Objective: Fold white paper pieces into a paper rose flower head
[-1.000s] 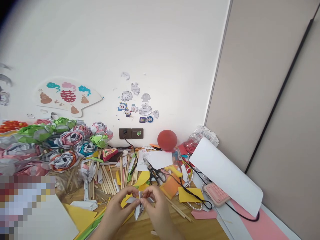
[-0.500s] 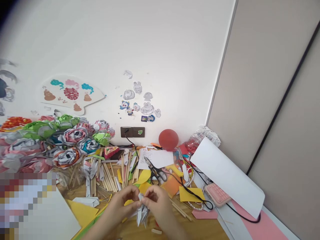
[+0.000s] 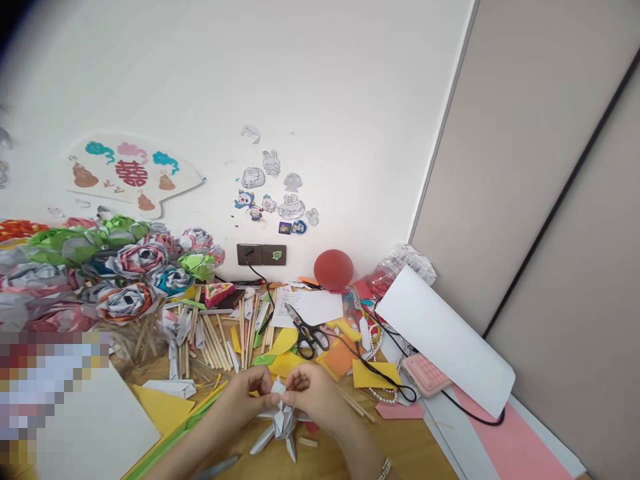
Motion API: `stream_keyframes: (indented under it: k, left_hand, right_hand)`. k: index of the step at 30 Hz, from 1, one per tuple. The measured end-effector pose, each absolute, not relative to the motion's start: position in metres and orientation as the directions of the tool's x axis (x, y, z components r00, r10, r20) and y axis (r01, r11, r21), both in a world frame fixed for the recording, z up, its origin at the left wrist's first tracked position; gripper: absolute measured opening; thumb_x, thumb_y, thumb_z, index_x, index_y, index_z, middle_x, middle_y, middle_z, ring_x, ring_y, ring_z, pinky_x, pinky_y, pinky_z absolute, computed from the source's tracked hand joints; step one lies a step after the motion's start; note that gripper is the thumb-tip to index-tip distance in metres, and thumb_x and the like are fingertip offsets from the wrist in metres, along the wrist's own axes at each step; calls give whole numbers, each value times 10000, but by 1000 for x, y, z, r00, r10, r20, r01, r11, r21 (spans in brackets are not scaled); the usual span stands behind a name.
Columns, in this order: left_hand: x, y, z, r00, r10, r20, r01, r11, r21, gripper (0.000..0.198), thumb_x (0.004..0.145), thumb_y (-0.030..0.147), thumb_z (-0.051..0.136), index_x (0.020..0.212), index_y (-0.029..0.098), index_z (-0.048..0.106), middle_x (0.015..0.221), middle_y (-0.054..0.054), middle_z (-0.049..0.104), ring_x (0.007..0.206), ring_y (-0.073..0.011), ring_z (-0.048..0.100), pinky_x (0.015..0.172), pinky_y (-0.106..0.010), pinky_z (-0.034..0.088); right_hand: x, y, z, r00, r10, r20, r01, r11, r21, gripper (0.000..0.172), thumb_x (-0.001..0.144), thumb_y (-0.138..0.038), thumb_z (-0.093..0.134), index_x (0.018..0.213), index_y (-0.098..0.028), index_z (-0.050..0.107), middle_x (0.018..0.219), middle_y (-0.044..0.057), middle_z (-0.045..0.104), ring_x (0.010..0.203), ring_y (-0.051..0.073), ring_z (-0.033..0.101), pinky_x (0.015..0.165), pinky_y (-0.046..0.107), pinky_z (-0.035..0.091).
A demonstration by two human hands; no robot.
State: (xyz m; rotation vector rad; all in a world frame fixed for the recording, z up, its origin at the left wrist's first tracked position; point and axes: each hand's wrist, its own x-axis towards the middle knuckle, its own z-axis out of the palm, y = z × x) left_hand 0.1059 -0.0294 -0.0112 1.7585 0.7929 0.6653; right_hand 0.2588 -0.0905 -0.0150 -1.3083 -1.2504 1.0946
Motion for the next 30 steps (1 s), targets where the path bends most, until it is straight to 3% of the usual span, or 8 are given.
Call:
stream_keyframes:
  k: [11,15,23,25,28,30]
  left_hand:
    - [109,-30,-18,587,806,73,326,-318,890,76,596,198,571,582,182,498,577,45,496,589,-135,476,555,-226,335]
    - [112,-33,-21,591,803,77,341,-335,878,95,588,193,558,546,189,474,552,51,482,563,-128,462,542,-226,330]
    - [108,-38,-12,602,793,94,356,-372,857,117,625,187,561,537,188,484,547,46,503,557,-118,444,529,-226,317]
    - [102,-31,-8,666,744,52,286,-320,903,136,665,292,604,636,179,535,602,38,545,588,-119,496,555,-224,371]
    - [92,-22,-5,768,633,-98,107,24,994,379,727,517,560,887,174,550,682,9,604,587,-131,564,587,-265,444]
    - [89,-18,-5,793,595,-129,70,122,990,426,716,548,577,907,168,550,682,5,613,546,-119,564,563,-263,454]
  right_hand:
    - [256,-86,-24,243,962,126,361,31,-932,77,611,-92,605,647,-159,599,690,4,631,707,181,582,659,268,431]
    - [259,-88,-20,141,983,120,349,65,-935,138,620,-70,586,720,-154,632,722,-1,635,722,168,586,664,248,431]
    - [259,-99,-3,-13,956,293,636,235,-735,147,686,-43,558,659,-172,624,705,-13,588,734,147,541,654,223,375]
    - [258,-100,-1,-31,939,341,628,284,-725,145,702,-49,559,661,-174,619,700,-17,575,737,144,537,667,224,377]
    - [257,-101,-2,-37,920,389,575,338,-745,140,723,-65,567,673,-182,626,701,-22,571,733,138,543,676,222,388]
    - [255,-101,-4,-37,921,387,544,343,-766,135,733,-77,580,721,-192,649,728,-19,597,741,138,560,687,225,398]
